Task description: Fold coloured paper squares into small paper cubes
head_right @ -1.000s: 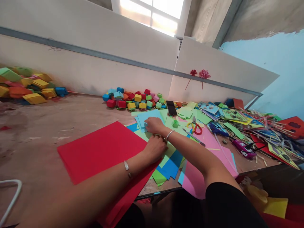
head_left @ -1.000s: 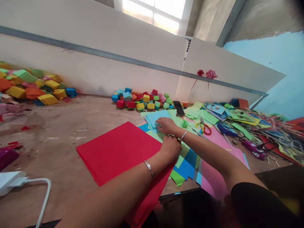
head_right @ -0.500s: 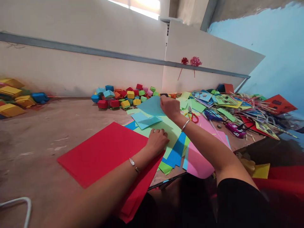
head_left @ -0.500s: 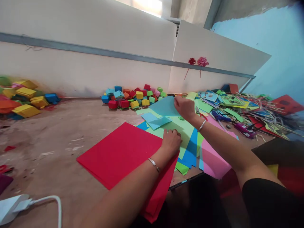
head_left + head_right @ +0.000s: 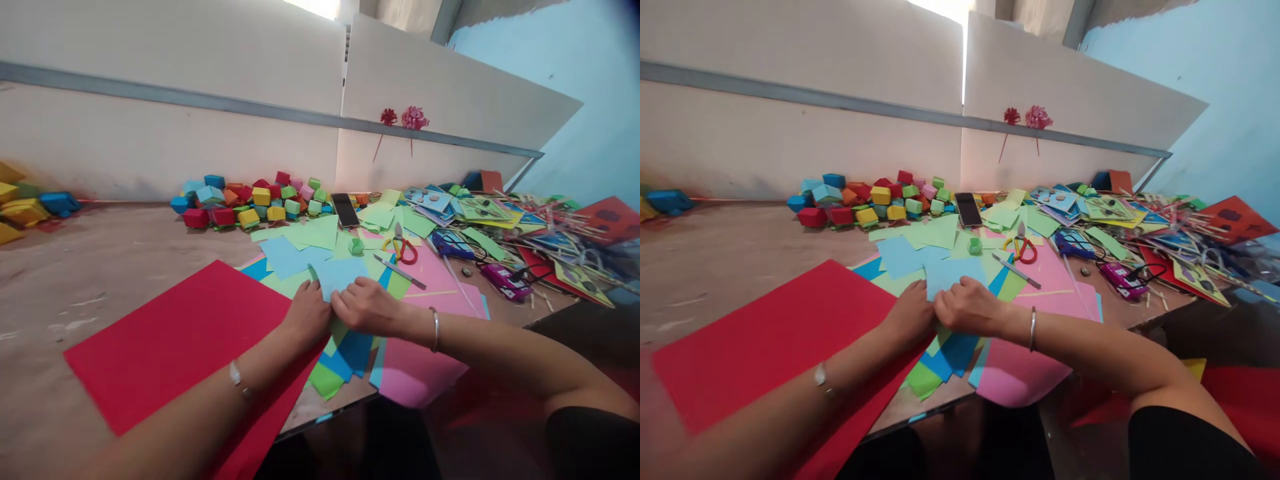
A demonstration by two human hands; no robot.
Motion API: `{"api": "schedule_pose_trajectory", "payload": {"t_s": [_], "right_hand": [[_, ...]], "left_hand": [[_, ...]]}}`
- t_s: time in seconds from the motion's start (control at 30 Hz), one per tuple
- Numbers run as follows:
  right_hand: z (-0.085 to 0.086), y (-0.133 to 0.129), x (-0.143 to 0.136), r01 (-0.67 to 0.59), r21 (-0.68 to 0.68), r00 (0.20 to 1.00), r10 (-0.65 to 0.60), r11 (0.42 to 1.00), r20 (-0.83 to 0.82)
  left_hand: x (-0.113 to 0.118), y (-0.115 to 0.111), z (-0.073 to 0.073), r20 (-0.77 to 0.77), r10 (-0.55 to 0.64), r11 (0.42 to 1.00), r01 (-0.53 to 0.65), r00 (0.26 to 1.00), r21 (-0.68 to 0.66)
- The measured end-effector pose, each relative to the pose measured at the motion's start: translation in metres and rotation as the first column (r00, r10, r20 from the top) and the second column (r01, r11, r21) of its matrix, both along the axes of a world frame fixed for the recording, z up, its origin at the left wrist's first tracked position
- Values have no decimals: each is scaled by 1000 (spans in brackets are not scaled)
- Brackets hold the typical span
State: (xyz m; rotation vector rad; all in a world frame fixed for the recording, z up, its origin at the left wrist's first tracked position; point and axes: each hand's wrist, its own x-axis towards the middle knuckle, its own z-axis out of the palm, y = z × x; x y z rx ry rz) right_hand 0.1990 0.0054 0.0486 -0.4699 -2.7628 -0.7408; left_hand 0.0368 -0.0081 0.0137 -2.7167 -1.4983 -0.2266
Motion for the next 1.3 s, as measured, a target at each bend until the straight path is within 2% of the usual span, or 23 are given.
{"api": "schedule_pose_trajectory", "payload": {"t_s": [0.1,0.23,0.37,0.5,0.6,0.73,0.83,0.93,1.0,1.07,1.17,1.3], "right_hand": [[-15,3,7,14,44,998,-11,999,-59],[-23,11,15,-3,-15,992,1,1000,-127],[-25,14,16,-33,-106,981,12,994,-192],[-17,13,15,-46,-167,977,9,985,-215],[-3,5,12,-20,-233,982,-24,972,-186],[11,-16,-4,105,-326,982,-149,939,-113],[9,-30,-18,183,-351,977,-209,918,-38],[-4,-37,-29,196,-342,979,-206,919,7],[-13,-39,-32,174,-336,984,-171,926,38],[-18,-37,-31,127,-338,992,-114,932,58],[-16,-22,-15,88,-320,996,-80,943,36],[-3,28,24,192,-236,971,-219,953,-94]], "left_hand": [[-1,-1,-7,-20,-10,996,12,1000,87],[-1,-4,-11,-9,-89,980,90,996,179],[-1,-2,-7,29,-152,954,138,988,267],[-1,1,-3,1,-179,927,168,984,334],[-3,2,-3,48,-132,940,109,990,324],[-13,8,-9,260,49,983,-93,964,160],[-19,14,-9,482,250,951,-307,840,43],[-19,18,-7,645,410,901,-398,645,-175],[-17,19,-7,723,458,881,-370,517,-293],[-17,20,-9,784,452,886,-316,425,-340],[-18,23,-12,827,429,899,-262,363,-351],[-21,25,-14,854,425,901,-229,300,-369]]}}
